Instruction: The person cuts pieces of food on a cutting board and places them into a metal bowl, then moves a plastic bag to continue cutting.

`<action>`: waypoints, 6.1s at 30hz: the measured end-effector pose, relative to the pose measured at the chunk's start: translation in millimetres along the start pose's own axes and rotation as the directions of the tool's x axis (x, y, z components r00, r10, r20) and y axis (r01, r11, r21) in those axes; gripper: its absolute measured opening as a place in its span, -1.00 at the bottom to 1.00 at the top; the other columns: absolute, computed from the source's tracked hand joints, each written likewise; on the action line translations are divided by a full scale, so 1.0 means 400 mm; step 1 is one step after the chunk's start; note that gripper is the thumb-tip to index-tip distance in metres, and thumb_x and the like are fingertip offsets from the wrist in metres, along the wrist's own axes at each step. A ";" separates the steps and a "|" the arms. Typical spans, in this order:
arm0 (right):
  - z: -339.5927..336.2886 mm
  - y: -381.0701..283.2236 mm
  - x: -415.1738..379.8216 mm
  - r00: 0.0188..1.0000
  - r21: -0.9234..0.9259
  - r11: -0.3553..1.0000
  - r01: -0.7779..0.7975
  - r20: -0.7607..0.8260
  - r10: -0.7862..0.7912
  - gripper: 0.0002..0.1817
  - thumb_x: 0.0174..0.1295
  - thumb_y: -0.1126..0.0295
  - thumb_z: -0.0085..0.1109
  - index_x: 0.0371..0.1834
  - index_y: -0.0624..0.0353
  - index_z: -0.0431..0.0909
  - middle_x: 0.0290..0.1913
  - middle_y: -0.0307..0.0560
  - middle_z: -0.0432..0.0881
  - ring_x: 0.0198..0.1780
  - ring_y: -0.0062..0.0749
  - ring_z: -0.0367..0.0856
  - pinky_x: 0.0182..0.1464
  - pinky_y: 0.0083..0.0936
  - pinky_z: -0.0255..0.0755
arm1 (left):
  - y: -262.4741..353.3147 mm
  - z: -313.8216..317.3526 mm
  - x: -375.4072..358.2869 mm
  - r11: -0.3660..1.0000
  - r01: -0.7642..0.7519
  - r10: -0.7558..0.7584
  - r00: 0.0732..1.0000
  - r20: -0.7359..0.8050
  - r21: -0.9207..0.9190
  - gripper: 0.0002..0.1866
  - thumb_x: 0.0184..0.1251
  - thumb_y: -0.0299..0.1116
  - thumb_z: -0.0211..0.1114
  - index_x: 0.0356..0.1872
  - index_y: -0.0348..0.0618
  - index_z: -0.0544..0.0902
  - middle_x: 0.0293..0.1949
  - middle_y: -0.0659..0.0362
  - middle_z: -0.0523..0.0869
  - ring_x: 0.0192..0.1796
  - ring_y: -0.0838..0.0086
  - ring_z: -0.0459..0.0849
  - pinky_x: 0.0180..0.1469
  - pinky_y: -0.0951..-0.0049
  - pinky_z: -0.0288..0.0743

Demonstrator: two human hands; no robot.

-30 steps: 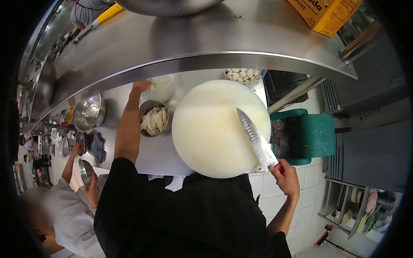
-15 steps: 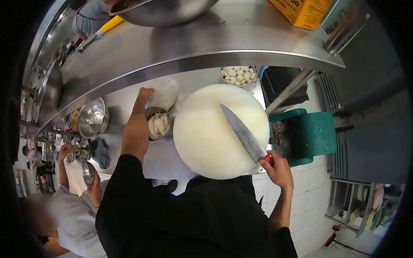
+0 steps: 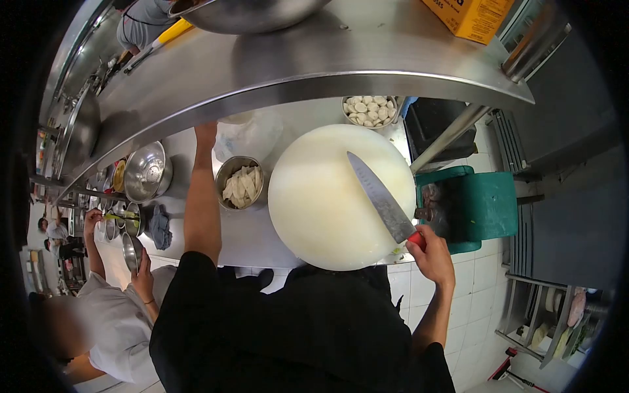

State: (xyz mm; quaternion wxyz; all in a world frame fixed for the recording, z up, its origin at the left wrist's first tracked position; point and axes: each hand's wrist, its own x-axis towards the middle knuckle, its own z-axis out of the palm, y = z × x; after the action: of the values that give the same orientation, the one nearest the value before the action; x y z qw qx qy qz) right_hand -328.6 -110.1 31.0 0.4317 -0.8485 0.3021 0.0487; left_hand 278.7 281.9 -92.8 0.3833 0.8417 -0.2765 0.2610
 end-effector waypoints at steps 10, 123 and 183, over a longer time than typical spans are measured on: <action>0.012 0.044 -0.016 0.976 0.282 0.951 -0.128 0.205 0.070 -0.54 0.27 0.62 0.12 0.26 0.35 0.38 -0.32 -0.07 0.59 -0.47 -0.47 0.60 -0.40 -0.45 0.52 | 0.198 -0.087 -0.026 0.425 0.614 -0.486 0.775 0.404 -0.665 -0.55 0.47 -0.28 0.32 0.30 -0.19 0.55 0.16 0.12 0.69 0.15 0.41 0.67 0.14 0.31 0.64; 0.217 -0.188 -0.033 0.912 -0.537 0.793 0.286 0.408 -0.052 -0.82 0.34 0.50 -0.04 -0.03 0.24 0.29 -0.32 0.38 0.69 -0.25 0.36 0.73 -0.21 0.20 0.58 | 0.769 -0.090 -0.508 0.924 0.347 -0.381 0.790 0.481 0.162 -0.72 0.30 -0.29 0.17 -0.53 -0.25 0.63 -0.47 -0.21 0.66 -0.39 -0.20 0.65 -0.28 -0.05 0.50; -0.095 -0.009 -0.079 0.965 -0.179 0.961 0.211 0.195 -0.176 -0.71 0.27 0.48 0.30 -0.02 0.23 0.45 -0.34 0.26 0.67 -0.27 0.35 0.62 -0.24 0.01 0.46 | 0.845 -0.042 -0.430 0.874 0.486 -0.263 0.522 0.811 -0.029 -0.71 0.29 -0.25 0.42 -0.16 -0.30 0.68 -0.44 0.04 0.76 -0.42 0.38 0.75 -0.30 0.37 0.59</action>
State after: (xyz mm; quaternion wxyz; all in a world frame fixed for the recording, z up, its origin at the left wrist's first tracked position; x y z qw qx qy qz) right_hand -358.8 -122.8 68.2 0.3731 -0.9050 0.1715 0.1110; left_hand -72.6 154.0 -25.8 0.3733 0.8521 -0.2572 -0.2617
